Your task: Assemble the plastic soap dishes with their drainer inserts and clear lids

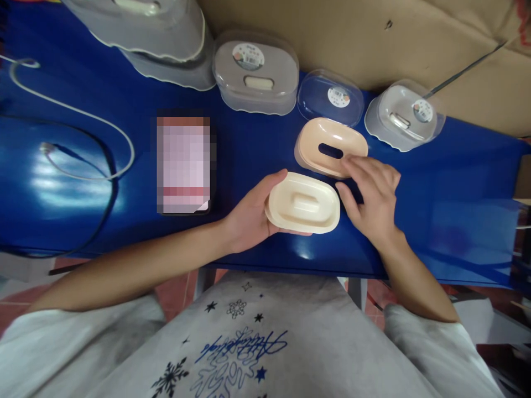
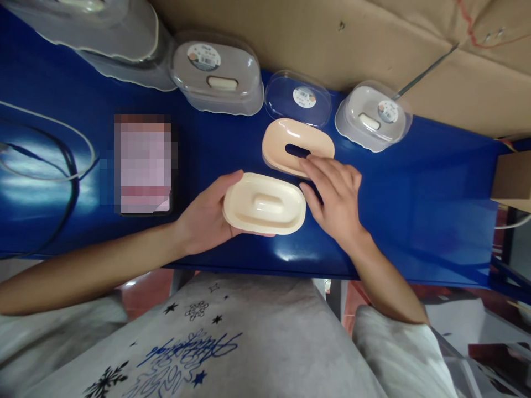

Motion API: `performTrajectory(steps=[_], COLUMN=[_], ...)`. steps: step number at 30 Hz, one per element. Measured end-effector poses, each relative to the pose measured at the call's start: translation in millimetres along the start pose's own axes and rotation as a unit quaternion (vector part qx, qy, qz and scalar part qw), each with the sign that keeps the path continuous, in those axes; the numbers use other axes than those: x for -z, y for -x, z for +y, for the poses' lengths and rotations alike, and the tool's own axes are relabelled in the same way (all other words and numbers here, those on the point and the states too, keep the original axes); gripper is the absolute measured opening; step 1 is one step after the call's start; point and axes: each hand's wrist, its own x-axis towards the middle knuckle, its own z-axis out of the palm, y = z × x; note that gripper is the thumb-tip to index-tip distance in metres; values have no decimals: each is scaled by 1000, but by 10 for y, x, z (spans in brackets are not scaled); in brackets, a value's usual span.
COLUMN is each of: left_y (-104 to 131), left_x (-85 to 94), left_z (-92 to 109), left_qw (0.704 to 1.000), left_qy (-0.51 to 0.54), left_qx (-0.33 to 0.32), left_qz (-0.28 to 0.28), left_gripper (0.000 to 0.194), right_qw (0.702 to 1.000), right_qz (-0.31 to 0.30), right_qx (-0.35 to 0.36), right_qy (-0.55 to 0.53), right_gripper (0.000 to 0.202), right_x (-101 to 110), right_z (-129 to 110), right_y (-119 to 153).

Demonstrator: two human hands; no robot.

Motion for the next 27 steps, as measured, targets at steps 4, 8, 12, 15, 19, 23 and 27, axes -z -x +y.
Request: performTrajectory(steps=[4, 8, 12, 15, 19, 23, 27], left_y=[31, 20, -12, -30, -42, -36, -14], left_x=[-33, -36, -29, -24, -20, -40, -71], left_z=[-12, -10, 23, 51, 71, 86, 106], left_qw=[1000, 1000, 1000, 999, 999, 999, 998], left_qy=[-8, -2, 4, 13, 7, -7, -10], left_qx=[5, -5, -22, -27, -40, -54, -63], left_qz=[-4, -4, 7, 12, -1, 0, -7], left_gripper=[45, 42, 50, 58, 63, 73, 75], right_qw=[997, 999, 999, 995, 990, 989, 988], right_qz=[-54, -10, 23, 30, 29, 23, 8], right_qx=[-30, -43, -14, 60, 104, 118, 125], right_qy=[37, 18, -28, -68, -85, -88, -93], right_gripper=[41, 35, 38, 43, 53, 61, 68], right_x=[-104, -77, 66, 122, 96, 63, 56], right_z=[109, 68, -66, -151, -205, -200, -185], right_y=[-27, -34, -14, 25, 69, 88, 104])
